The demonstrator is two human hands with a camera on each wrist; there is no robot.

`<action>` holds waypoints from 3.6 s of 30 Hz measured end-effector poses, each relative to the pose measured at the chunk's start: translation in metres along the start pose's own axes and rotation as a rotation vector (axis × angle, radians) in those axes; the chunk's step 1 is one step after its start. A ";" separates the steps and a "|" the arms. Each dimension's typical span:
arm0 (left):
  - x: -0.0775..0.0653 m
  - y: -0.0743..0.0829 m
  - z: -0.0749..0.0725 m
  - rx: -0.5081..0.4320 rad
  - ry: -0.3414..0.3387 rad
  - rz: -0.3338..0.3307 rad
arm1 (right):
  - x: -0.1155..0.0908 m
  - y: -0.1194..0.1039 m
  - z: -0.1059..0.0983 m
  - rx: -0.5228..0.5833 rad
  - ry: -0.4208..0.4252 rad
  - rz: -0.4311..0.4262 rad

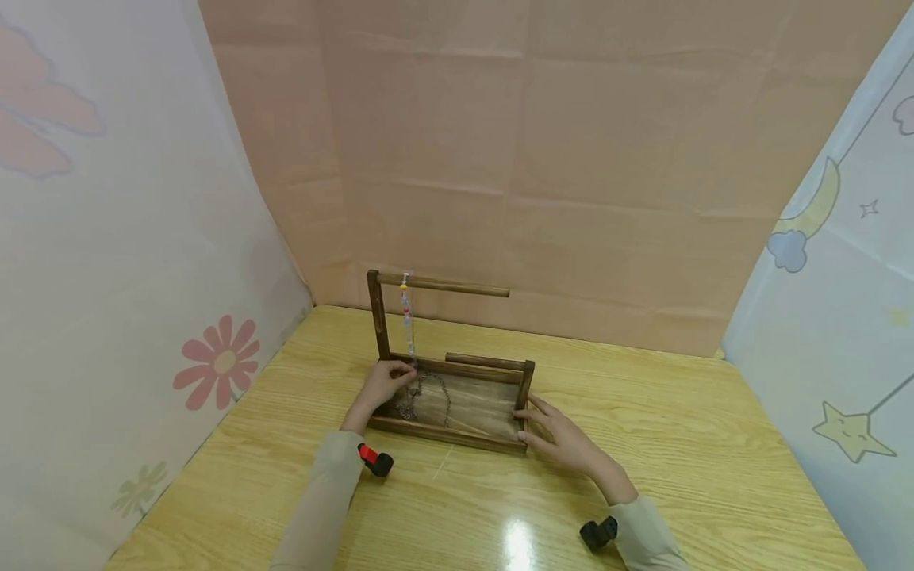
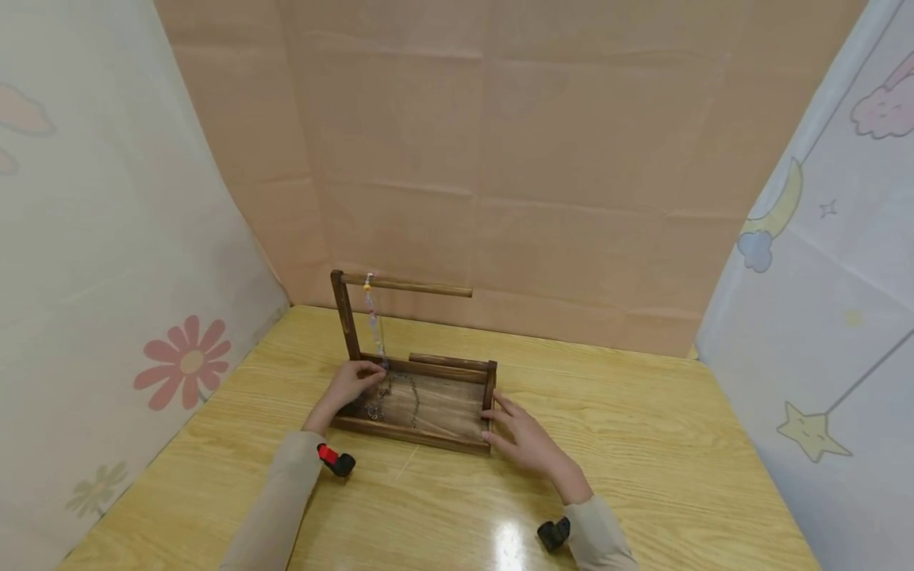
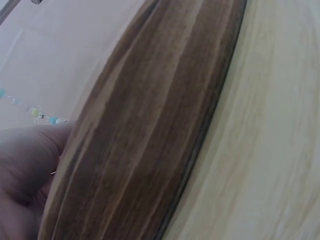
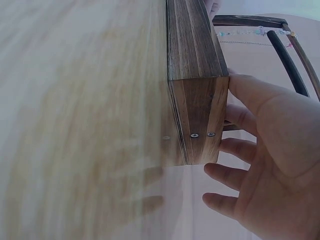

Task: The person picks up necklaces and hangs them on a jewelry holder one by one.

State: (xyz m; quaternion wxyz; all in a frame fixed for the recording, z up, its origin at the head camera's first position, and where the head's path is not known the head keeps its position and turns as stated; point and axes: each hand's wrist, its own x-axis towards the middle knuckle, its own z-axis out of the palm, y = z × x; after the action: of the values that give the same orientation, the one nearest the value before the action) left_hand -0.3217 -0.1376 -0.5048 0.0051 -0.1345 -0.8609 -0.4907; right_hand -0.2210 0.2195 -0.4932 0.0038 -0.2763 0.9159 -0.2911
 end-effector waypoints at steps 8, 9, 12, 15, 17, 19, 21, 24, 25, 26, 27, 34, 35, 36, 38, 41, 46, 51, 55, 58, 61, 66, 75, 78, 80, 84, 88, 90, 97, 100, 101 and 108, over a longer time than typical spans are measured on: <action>-0.001 0.004 0.006 0.102 0.029 0.015 | -0.001 0.001 0.000 0.009 0.005 0.004; -0.001 0.004 0.007 0.125 0.032 0.017 | -0.001 0.001 0.000 0.010 0.005 0.006; -0.001 0.006 0.010 0.166 0.041 0.029 | -0.001 0.001 0.001 0.014 0.004 0.010; 0.000 0.007 0.015 0.181 0.051 0.020 | -0.001 0.002 0.001 0.019 0.001 0.010; 0.000 0.008 0.017 0.191 0.061 0.007 | -0.001 0.001 0.001 0.020 0.000 0.010; 0.001 0.010 0.020 0.204 0.072 -0.019 | -0.001 0.001 0.001 0.028 -0.001 0.010; 0.002 0.011 0.022 0.217 0.084 -0.047 | -0.001 0.002 0.001 0.038 -0.003 0.010; 0.002 0.015 0.025 0.220 0.095 -0.085 | -0.001 0.002 0.001 0.053 -0.009 0.011; 0.002 0.015 0.026 0.228 0.100 -0.095 | -0.001 0.003 0.002 0.054 -0.010 0.011; 0.002 0.016 0.027 0.234 0.101 -0.105 | -0.001 0.003 0.002 0.051 -0.011 0.011; 0.002 0.017 0.028 0.235 0.102 -0.117 | -0.001 0.003 0.002 0.048 -0.011 0.011; 0.004 0.019 0.031 0.263 0.104 -0.161 | -0.002 0.004 0.003 0.052 -0.011 0.011; 0.005 0.019 0.032 0.272 0.102 -0.162 | -0.002 0.004 0.002 0.055 -0.011 0.012; 0.005 0.019 0.032 0.282 0.099 -0.159 | -0.002 0.004 0.002 0.056 -0.012 0.014; 0.005 0.018 0.033 0.301 0.093 -0.155 | -0.002 0.003 0.002 0.059 -0.013 0.016; 0.005 0.018 0.033 0.319 0.069 -0.157 | -0.003 0.002 0.002 0.059 -0.014 0.022; 0.005 0.019 0.032 0.340 0.016 -0.140 | -0.003 0.002 0.002 0.063 -0.014 0.025; 0.004 0.020 0.028 0.310 -0.002 -0.088 | -0.003 0.002 0.001 0.050 -0.006 0.014; 0.003 0.020 0.023 0.236 0.008 -0.074 | -0.002 0.003 0.001 0.048 -0.007 0.012; 0.003 0.020 0.020 0.184 0.023 -0.064 | -0.002 0.003 0.001 0.057 -0.013 0.014; 0.004 0.018 0.018 0.127 0.040 -0.045 | -0.002 0.003 0.001 0.063 -0.016 0.015; 0.005 0.016 0.018 0.062 0.058 -0.039 | -0.002 0.002 0.001 0.067 -0.016 0.009; 0.006 0.014 0.016 -0.049 0.033 -0.022 | -0.002 0.001 0.001 0.073 -0.020 0.014; 0.007 0.013 0.014 -0.115 -0.007 -0.004 | -0.002 0.001 0.001 0.065 -0.022 0.013; 0.007 0.012 0.012 -0.155 -0.041 0.013 | -0.002 0.001 0.001 0.060 -0.022 0.010; 0.007 0.013 0.009 -0.211 -0.102 0.016 | -0.002 0.001 0.001 0.048 -0.021 0.010; 0.007 0.015 0.005 -0.258 -0.143 0.001 | -0.001 0.001 0.001 0.039 -0.015 0.015; 0.007 0.016 0.004 -0.272 -0.159 0.005 | -0.001 0.001 0.002 0.035 -0.013 0.016; 0.005 0.023 0.002 -0.314 -0.208 0.032 | -0.002 0.002 0.002 0.037 -0.011 0.009; 0.005 0.025 0.002 -0.302 -0.226 0.059 | -0.003 0.003 0.001 0.034 -0.006 0.002; 0.005 0.025 0.002 -0.295 -0.232 0.071 | -0.003 0.003 0.001 0.037 -0.005 -0.001; 0.005 0.023 0.001 -0.292 -0.263 0.113 | -0.003 0.001 0.001 0.045 -0.002 -0.014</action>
State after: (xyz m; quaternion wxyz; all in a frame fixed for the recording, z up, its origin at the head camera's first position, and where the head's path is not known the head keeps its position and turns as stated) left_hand -0.3210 -0.1244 -0.4858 -0.0992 -0.2449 -0.7650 -0.5874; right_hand -0.2185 0.2216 -0.4954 0.0087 -0.2827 0.9073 -0.3113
